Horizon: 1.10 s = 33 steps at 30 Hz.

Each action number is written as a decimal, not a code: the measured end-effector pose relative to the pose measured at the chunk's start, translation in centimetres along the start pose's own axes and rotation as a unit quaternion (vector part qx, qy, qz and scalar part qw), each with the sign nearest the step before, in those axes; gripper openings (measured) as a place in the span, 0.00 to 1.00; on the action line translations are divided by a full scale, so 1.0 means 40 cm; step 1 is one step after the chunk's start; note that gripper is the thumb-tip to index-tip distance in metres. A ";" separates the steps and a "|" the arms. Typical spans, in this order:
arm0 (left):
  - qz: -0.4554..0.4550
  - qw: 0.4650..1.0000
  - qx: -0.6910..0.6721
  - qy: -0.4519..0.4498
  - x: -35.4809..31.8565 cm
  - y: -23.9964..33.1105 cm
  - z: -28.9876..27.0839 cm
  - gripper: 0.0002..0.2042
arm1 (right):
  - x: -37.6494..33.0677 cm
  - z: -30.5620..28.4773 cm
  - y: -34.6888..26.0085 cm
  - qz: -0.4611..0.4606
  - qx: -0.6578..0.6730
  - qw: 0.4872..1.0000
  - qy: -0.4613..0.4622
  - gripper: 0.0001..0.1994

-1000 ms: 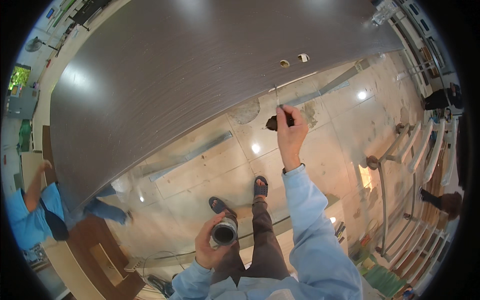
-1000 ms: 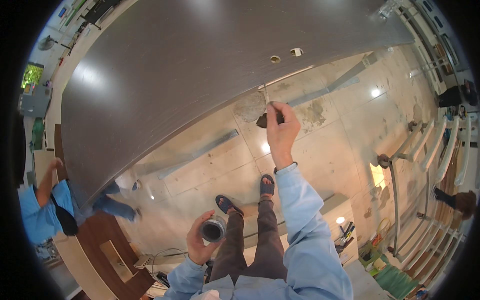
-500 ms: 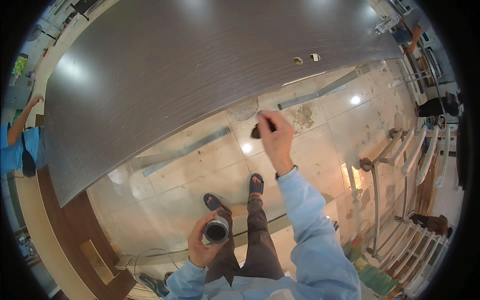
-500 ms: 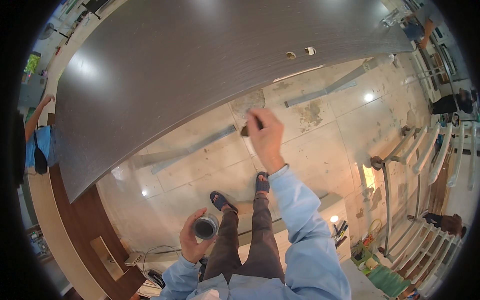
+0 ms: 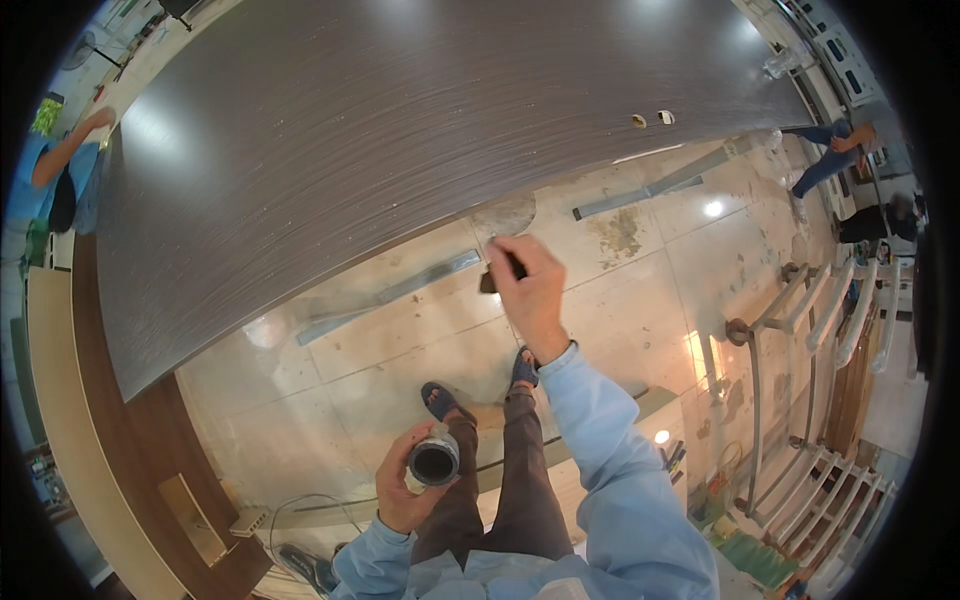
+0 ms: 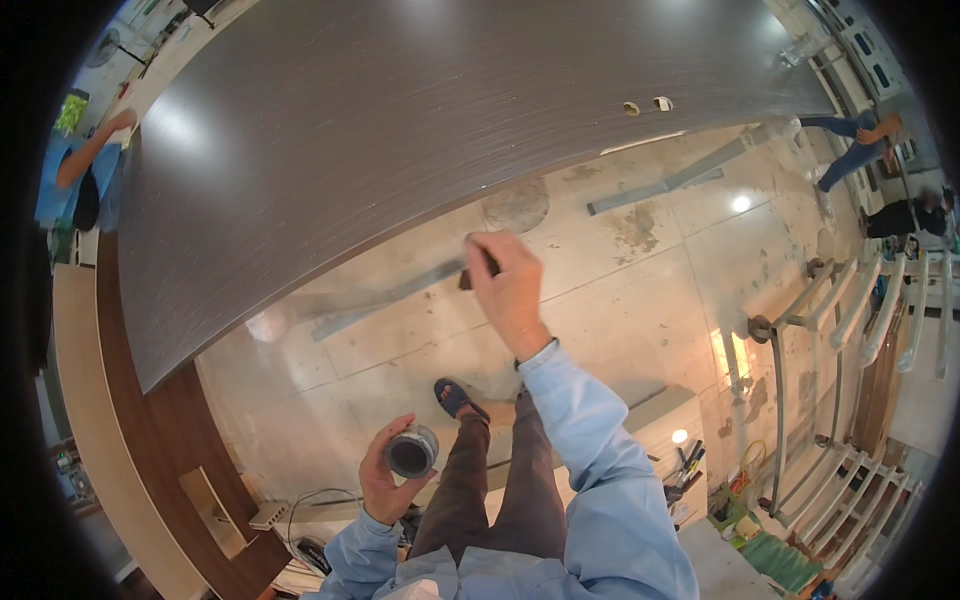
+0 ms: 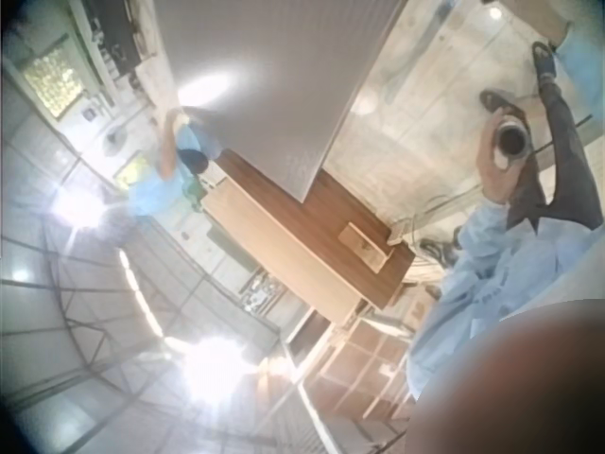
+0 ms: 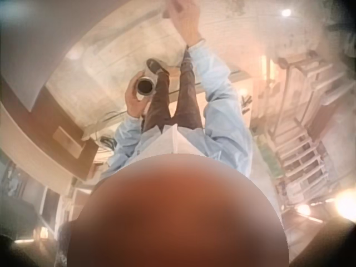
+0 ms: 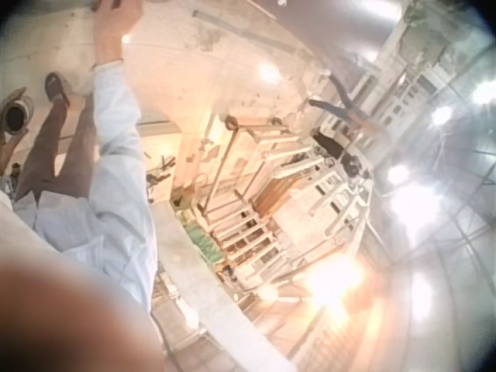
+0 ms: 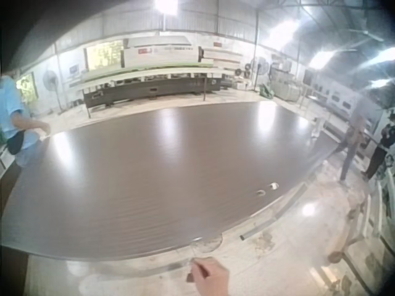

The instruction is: The person uses a small brush to apply dark filler or paint into holes and gaps along the edge of a large dark panel. They repeatedly dip the brush into a small container and carefully fill the defects on the panel's edge.

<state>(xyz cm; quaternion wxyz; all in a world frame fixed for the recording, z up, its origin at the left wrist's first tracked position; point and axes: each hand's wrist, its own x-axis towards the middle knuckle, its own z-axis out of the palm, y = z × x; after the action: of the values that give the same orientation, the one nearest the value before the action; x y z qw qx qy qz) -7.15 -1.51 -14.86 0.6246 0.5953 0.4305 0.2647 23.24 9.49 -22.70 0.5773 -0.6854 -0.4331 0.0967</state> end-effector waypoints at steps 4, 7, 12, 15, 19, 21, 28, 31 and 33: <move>-0.021 1.000 0.008 0.011 -0.018 -0.002 -0.041 0.39 | 0.088 -0.103 0.041 0.066 -0.065 0.989 0.113 0.04; -0.025 0.999 0.007 0.021 -0.022 -0.002 -0.052 0.38 | 0.122 -0.153 0.059 0.111 -0.064 0.980 0.155 0.05; -0.001 0.999 0.040 0.014 -0.006 0.006 -0.033 0.37 | 0.101 -0.144 0.076 0.012 -0.086 0.991 0.103 0.06; -0.015 1.000 -0.008 0.015 0.002 0.022 -0.003 0.40 | 0.147 -0.193 0.112 -0.001 -0.137 0.980 0.144 0.06; -0.026 0.999 0.027 0.005 0.025 0.043 0.034 0.40 | 0.209 -0.257 0.137 0.051 -0.108 0.969 0.215 0.06; -0.026 0.999 0.018 0.000 0.036 0.055 0.054 0.40 | 0.193 -0.242 0.121 0.051 -0.098 0.985 0.133 0.06; 0.013 0.997 0.071 -0.026 0.057 0.089 0.095 0.38 | 0.103 -0.138 0.077 0.040 -0.017 0.998 0.055 0.04; 0.010 0.999 0.046 -0.017 0.047 0.097 0.090 0.40 | 0.104 -0.119 0.068 0.077 -0.009 0.993 0.086 0.04; -0.010 0.999 0.051 -0.009 0.037 0.099 0.083 0.39 | 0.072 -0.075 0.035 0.060 0.032 0.996 0.065 0.03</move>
<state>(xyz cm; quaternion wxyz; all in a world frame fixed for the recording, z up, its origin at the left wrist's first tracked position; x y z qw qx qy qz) -2.86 -1.38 -11.62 0.5999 0.6242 0.4440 0.2310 27.58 9.47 -21.92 0.6190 -0.6963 -0.3493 0.1003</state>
